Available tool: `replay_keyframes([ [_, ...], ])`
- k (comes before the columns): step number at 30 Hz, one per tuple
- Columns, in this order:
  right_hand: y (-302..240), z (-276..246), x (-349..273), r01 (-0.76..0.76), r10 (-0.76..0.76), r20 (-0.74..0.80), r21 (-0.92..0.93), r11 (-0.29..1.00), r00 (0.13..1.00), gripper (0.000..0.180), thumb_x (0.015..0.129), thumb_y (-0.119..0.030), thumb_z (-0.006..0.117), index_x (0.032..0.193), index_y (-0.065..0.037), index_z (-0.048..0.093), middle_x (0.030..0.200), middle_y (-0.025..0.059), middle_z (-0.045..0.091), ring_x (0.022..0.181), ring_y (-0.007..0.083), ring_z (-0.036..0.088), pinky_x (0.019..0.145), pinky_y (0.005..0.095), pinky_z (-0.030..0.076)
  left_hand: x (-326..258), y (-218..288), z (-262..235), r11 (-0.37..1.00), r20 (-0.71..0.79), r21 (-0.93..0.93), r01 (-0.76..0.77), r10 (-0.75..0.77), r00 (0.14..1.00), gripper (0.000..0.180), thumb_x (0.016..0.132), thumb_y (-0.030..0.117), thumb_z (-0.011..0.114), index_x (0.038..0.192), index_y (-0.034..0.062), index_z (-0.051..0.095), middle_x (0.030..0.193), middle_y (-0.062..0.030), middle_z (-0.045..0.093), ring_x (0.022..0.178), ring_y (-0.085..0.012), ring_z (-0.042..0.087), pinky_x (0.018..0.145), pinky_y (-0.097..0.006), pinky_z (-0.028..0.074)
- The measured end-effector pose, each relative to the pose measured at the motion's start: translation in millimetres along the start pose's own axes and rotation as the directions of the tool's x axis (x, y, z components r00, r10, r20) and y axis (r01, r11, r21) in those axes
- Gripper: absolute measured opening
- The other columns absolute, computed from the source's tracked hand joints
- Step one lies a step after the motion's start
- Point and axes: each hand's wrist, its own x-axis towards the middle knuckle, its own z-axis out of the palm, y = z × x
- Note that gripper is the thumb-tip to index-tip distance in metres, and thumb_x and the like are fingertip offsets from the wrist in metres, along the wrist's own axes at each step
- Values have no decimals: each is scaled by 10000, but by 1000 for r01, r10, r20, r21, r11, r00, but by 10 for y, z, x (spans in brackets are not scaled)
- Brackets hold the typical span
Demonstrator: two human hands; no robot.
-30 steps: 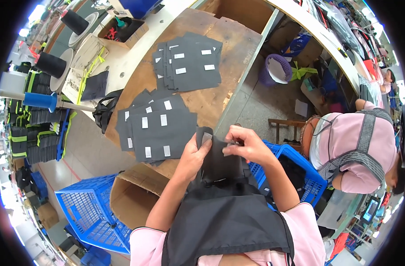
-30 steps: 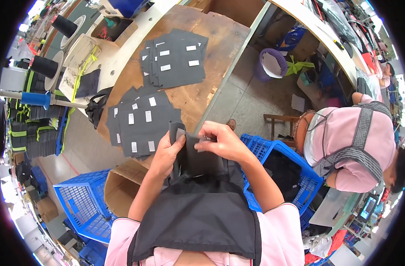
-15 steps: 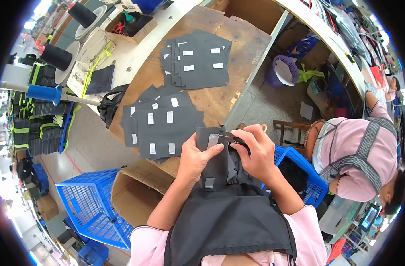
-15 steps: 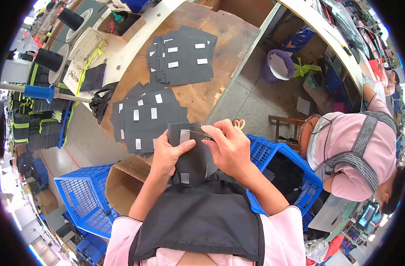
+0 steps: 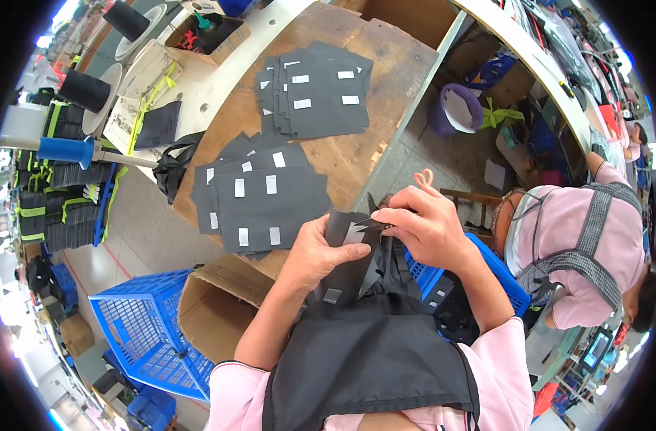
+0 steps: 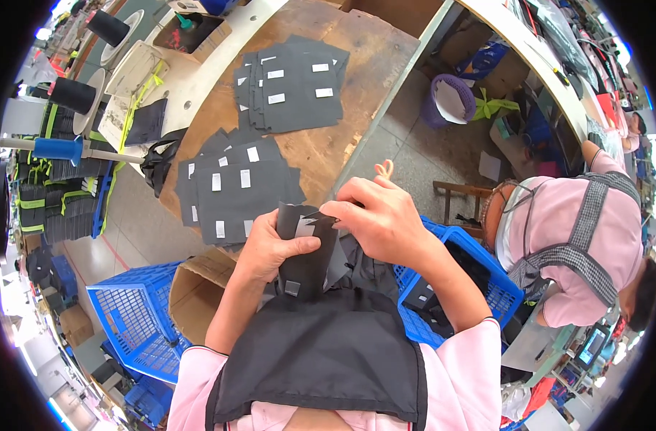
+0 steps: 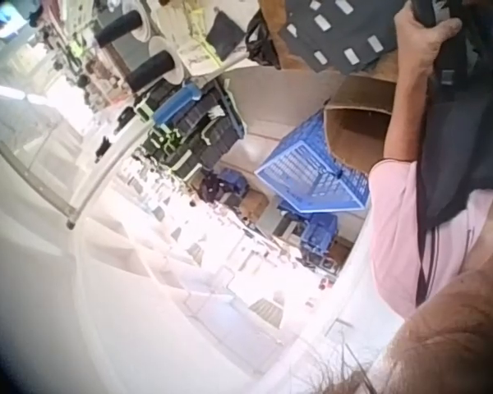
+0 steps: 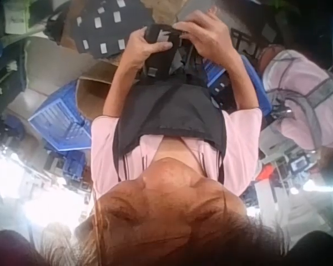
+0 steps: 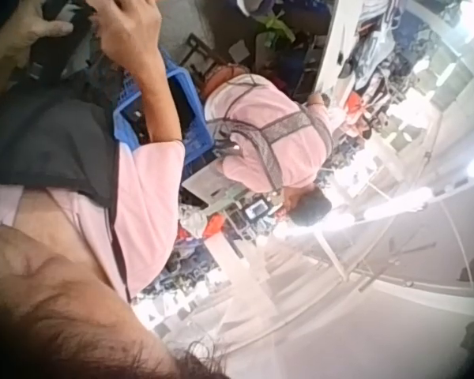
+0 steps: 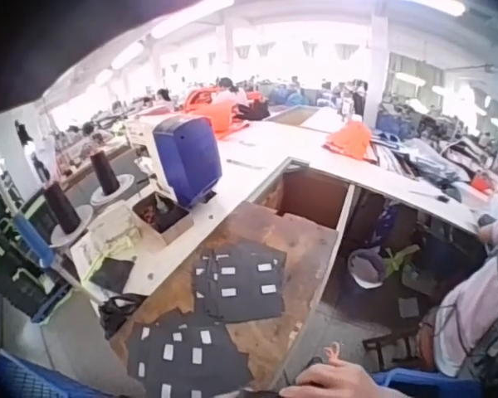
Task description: Trimming excess threads from fabric components in a garment factory.
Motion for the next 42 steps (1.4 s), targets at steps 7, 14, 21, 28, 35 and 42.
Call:
replay_keyframes([
  [7, -66, 114, -115, -382, 468, 44, 648, 659, 882, 277, 690, 23, 699, 949, -47, 625, 811, 35, 488, 638, 103, 498, 563, 223, 401, 18, -43, 6, 999, -17, -52, 12, -12, 1000, 396, 670, 91, 806, 992, -1, 596, 917, -57, 647, 803, -110, 603, 737, -257, 485],
  [14, -270, 127, -173, -307, 316, -146, 81, 948, 937, 307, 643, -23, 721, 931, -68, 623, 765, 70, 526, 602, 243, 548, 530, 308, 445, 39, -52, 51, 997, -62, -80, -18, 13, 998, 380, 683, 86, 793, 985, 1, 577, 887, -53, 641, 794, -106, 600, 737, -254, 494],
  [21, -273, 157, -178, -195, 182, -194, -48, 980, 964, 344, 605, -11, 739, 930, -42, 630, 745, 81, 541, 594, 231, 534, 529, 303, 424, 26, -26, 46, 997, -66, -76, -13, 8, 998, 357, 686, 65, 783, 973, 0, 582, 872, -47, 641, 775, -97, 596, 719, -251, 495],
  [28, -291, 118, -171, -184, 166, -211, -68, 981, 963, 319, 623, -64, 725, 925, -62, 623, 750, 53, 533, 574, 214, 534, 505, 310, 421, 16, -22, 68, 996, -63, -83, -22, 17, 998, 334, 695, 52, 773, 970, 2, 590, 868, -51, 650, 770, -98, 604, 715, -249, 496],
  [35, -241, 158, -183, -163, 148, -182, -72, 984, 972, 283, 630, -53, 715, 900, -59, 630, 742, 52, 531, 576, 212, 533, 508, 305, 421, 28, -41, 46, 999, -58, -42, -33, 31, 998, 330, 694, 53, 775, 965, 3, 594, 864, -47, 649, 766, -95, 601, 719, -246, 495],
  [42, -230, 125, -209, -440, 498, 1, 467, 767, 867, 234, 660, -9, 706, 877, -65, 637, 741, 71, 532, 591, 226, 539, 528, 272, 433, 39, -20, 70, 998, -58, -53, -21, 18, 998, 351, 692, 52, 775, 983, -5, 588, 882, -60, 653, 784, -105, 608, 735, -249, 497],
])
